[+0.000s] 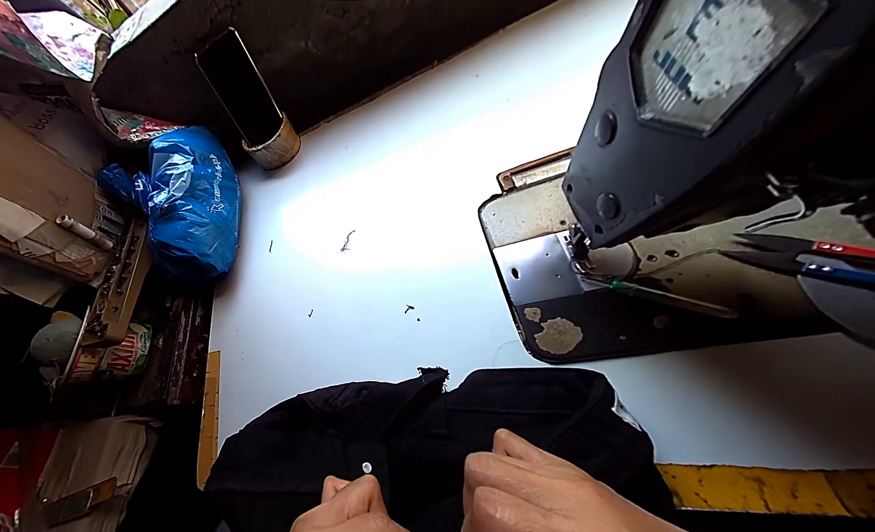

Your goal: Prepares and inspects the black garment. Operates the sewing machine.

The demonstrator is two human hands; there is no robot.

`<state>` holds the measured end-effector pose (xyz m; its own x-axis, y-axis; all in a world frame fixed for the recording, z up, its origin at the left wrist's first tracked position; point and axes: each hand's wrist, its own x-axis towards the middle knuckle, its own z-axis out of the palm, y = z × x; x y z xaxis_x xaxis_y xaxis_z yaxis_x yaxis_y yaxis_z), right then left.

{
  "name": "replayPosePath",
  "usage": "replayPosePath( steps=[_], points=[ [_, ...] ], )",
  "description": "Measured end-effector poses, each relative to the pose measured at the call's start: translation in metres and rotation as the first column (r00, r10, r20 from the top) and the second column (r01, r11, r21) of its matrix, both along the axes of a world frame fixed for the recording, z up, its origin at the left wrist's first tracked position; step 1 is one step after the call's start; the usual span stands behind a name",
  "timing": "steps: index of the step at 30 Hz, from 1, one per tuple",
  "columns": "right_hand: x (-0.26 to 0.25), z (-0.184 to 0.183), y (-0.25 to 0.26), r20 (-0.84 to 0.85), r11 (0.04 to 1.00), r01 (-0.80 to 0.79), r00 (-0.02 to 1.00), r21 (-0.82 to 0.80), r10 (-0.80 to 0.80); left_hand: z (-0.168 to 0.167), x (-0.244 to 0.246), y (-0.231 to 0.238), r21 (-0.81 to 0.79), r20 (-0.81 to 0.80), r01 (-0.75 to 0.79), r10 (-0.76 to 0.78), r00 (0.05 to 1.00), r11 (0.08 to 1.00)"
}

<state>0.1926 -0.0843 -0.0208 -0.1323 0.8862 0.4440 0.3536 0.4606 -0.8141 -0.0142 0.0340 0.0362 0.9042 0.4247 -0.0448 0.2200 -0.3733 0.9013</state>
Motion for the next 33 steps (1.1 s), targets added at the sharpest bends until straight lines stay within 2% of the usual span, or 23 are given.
replayPosePath(
  steps=[4, 6, 10, 14, 16, 18, 20, 22, 24, 27, 30, 33],
  points=[
    [-0.003, -0.011, 0.008, -0.046, 0.999, 0.015, 0.999, -0.035, -0.016, -0.02, 0.0, 0.016, -0.249, 0.02, 0.034, -0.03, 0.999, 0.968],
    [-0.001, -0.02, 0.014, -0.105, 0.998, 0.007, 0.994, -0.058, -0.013, -0.028, 0.0, 0.021, -0.312, 0.025, 0.032, -0.025, 0.999, 0.949],
    [0.002, -0.023, 0.016, -0.17, 0.994, -0.047, 0.985, -0.1, 0.03, -0.022, 0.002, 0.017, -0.196, 0.003, 0.008, -0.007, 1.0, 0.981],
    [0.006, -0.026, 0.019, -0.247, 0.988, -0.098, 0.967, -0.117, 0.067, -0.011, 0.009, 0.012, -0.08, -0.105, -0.01, 0.001, 0.994, 0.997],
    [0.007, -0.026, 0.019, -0.293, 0.985, -0.127, 0.952, -0.116, 0.088, -0.012, 0.014, 0.008, -0.136, -0.077, -0.055, 0.045, 0.996, 0.989],
    [0.01, -0.024, 0.02, -0.332, 0.979, -0.16, 0.937, -0.122, 0.112, -0.016, 0.017, 0.007, -0.271, -0.019, -0.072, 0.069, 0.997, 0.96],
    [0.011, -0.021, 0.019, -0.317, 0.981, -0.148, 0.943, -0.126, 0.102, -0.016, 0.019, 0.006, -0.324, -0.008, -0.076, 0.078, 0.997, 0.943],
    [0.012, -0.017, 0.017, -0.21, 0.992, -0.057, 0.977, -0.114, 0.032, -0.014, 0.023, 0.007, -0.287, -0.031, -0.089, 0.084, 0.996, 0.954],
    [0.016, -0.011, 0.016, 0.016, 0.994, 0.104, 0.995, -0.027, -0.103, -0.012, 0.029, 0.008, -0.238, -0.068, -0.103, 0.089, 0.994, 0.966],
    [0.023, 0.006, 0.011, 0.307, 0.952, 0.265, 0.903, 0.156, -0.301, -0.01, 0.035, 0.01, -0.227, -0.122, -0.125, 0.099, 0.988, 0.966],
    [0.022, 0.016, 0.008, 0.421, 0.925, 0.269, 0.831, 0.27, -0.364, -0.008, 0.039, 0.011, -0.228, -0.154, -0.123, 0.089, 0.984, 0.966],
    [0.014, 0.012, 0.009, 0.488, 0.915, 0.259, 0.783, 0.309, -0.386, -0.007, 0.041, 0.012, -0.202, -0.149, -0.103, 0.073, 0.986, 0.974]
  ],
)
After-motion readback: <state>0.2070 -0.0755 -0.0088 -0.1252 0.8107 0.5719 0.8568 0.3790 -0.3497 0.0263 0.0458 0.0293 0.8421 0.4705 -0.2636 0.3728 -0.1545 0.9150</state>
